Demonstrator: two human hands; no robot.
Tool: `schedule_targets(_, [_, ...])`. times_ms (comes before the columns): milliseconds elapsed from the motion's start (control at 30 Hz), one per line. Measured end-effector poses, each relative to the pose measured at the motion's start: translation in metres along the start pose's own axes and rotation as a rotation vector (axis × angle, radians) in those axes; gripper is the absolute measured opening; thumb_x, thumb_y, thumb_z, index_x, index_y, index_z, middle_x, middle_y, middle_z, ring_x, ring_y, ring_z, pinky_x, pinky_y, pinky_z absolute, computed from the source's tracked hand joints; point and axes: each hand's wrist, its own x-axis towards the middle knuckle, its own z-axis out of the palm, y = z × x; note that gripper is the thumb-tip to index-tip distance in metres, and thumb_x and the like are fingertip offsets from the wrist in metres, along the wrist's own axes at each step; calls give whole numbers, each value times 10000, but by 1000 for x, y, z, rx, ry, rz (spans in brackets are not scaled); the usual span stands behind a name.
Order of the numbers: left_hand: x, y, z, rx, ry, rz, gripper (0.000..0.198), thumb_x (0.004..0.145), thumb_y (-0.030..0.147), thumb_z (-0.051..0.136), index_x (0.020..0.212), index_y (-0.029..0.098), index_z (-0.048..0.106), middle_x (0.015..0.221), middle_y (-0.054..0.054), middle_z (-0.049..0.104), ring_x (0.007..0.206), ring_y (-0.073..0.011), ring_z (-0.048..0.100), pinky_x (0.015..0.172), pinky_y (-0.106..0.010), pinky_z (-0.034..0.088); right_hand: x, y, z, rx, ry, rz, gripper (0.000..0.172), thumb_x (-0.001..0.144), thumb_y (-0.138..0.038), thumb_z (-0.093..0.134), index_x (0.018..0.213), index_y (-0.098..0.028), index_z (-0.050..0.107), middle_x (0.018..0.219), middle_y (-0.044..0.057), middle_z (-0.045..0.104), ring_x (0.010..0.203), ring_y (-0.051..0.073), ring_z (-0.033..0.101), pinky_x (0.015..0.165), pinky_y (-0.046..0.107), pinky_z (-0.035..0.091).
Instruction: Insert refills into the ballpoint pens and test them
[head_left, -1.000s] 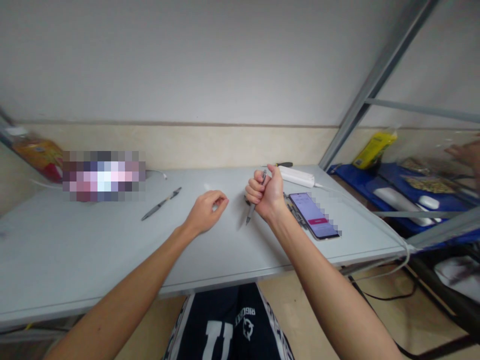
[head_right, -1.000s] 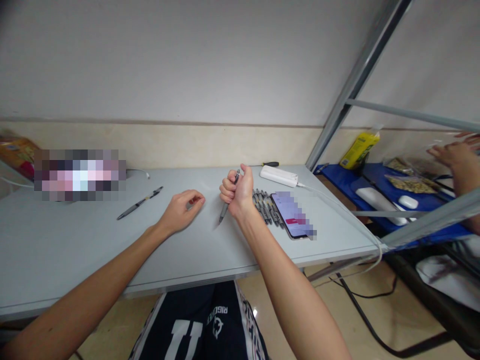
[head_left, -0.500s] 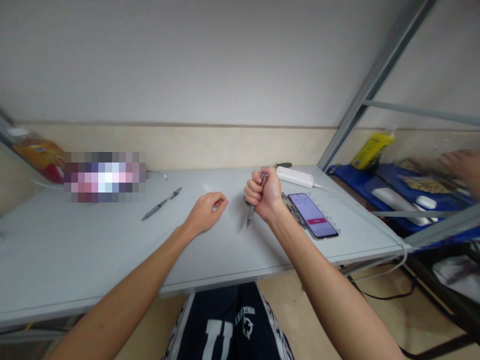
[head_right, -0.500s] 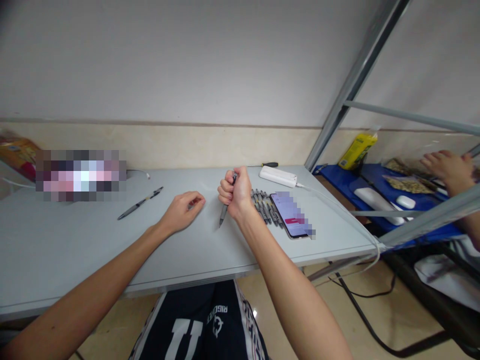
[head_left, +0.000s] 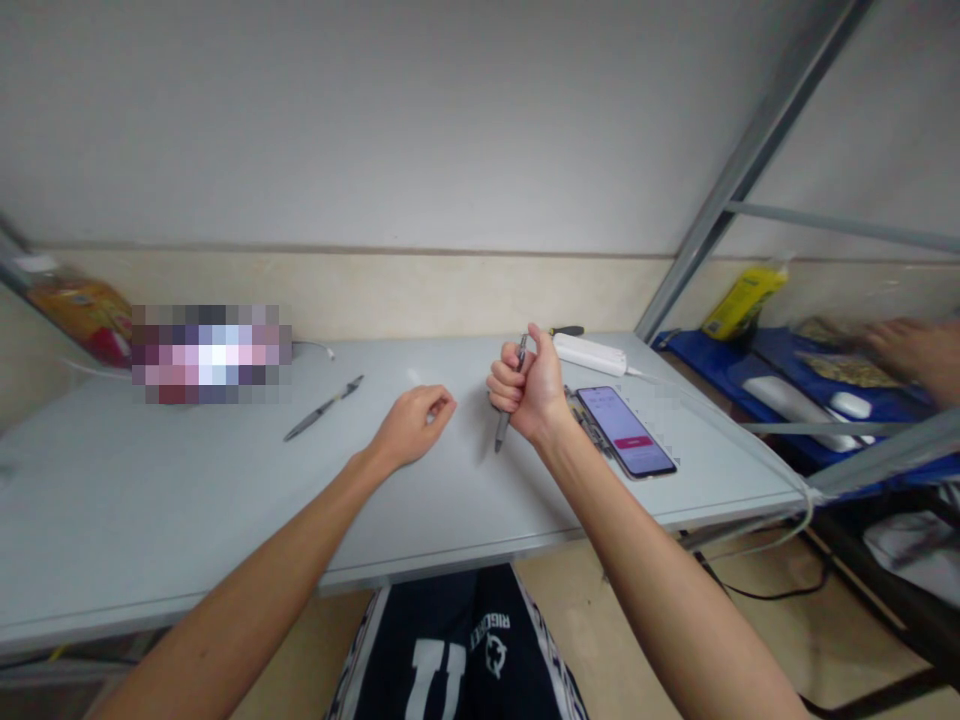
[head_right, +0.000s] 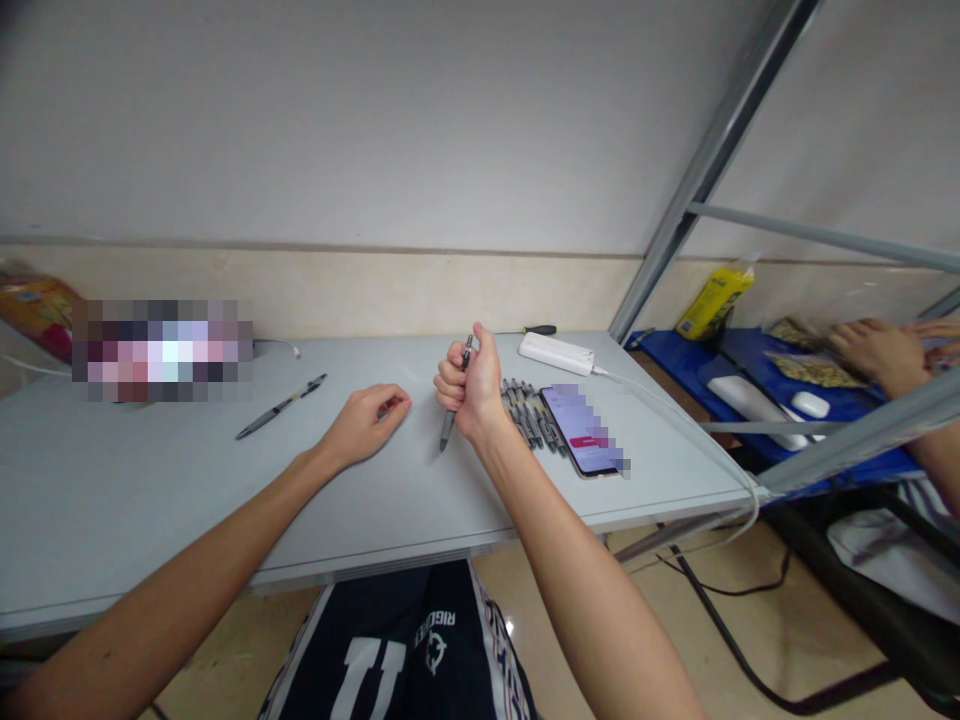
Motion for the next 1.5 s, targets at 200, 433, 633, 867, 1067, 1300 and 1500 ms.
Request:
schedule_targets(200, [0,1,0,0,-10,-5,224,861,282,421,777,163,591,705,-21,596,687,-144,532,659,-267,397,1,3,-2,-9,15,6,335,825,-314,282,505,-214,271,363,-97,136,339,64,33,286,161,48])
schedule_targets(433, [0,1,0,4,-26,-8,219,860,281,421,775,167,588,695,-16,591,673,-142,527,651,-266,389,2,7,-3,-22,6,15,337,827,-329,285,511,-214,268,366,-97,140,339,63,40,291,165,52])
schedule_targets(633, [0,0,0,13,-25,-5,218,857,284,422,777,170,590,700,-18,593,687,-149,535,661,-269,396,2,8,-3,-61,-13,36,419,863,-465,283,532,-209,302,369,-99,165,338,58,60,312,168,46])
schedule_targets(867, [0,-2,1,23,-11,-5,204,849,275,425,783,176,592,721,-23,603,710,-157,544,678,-278,410,4,9,-6,-136,14,58,370,867,-431,227,668,-206,443,424,-76,291,335,76,222,335,182,150])
schedule_targets(1067, [0,-5,1,47,-5,-23,215,845,289,418,792,175,593,728,-30,605,717,-164,544,688,-294,419,10,23,-10,-379,125,-24,244,801,-276,355,882,-177,562,534,-59,409,403,81,346,383,195,260])
schedule_targets(1300, [1,-6,1,98,-12,-44,200,838,265,417,776,173,584,729,-38,608,725,-173,543,706,-309,416,13,45,-28,-1585,104,-335,175,816,-253,478,828,-163,628,677,35,595,665,156,530,654,263,386])
schedule_targets(1500, [0,-7,1,105,-16,-44,182,834,244,421,776,174,579,749,-43,619,745,-176,552,723,-308,421,10,55,-41,-2202,118,-417,250,873,-267,441,991,-137,619,1005,160,628,1011,268,482,801,351,353])
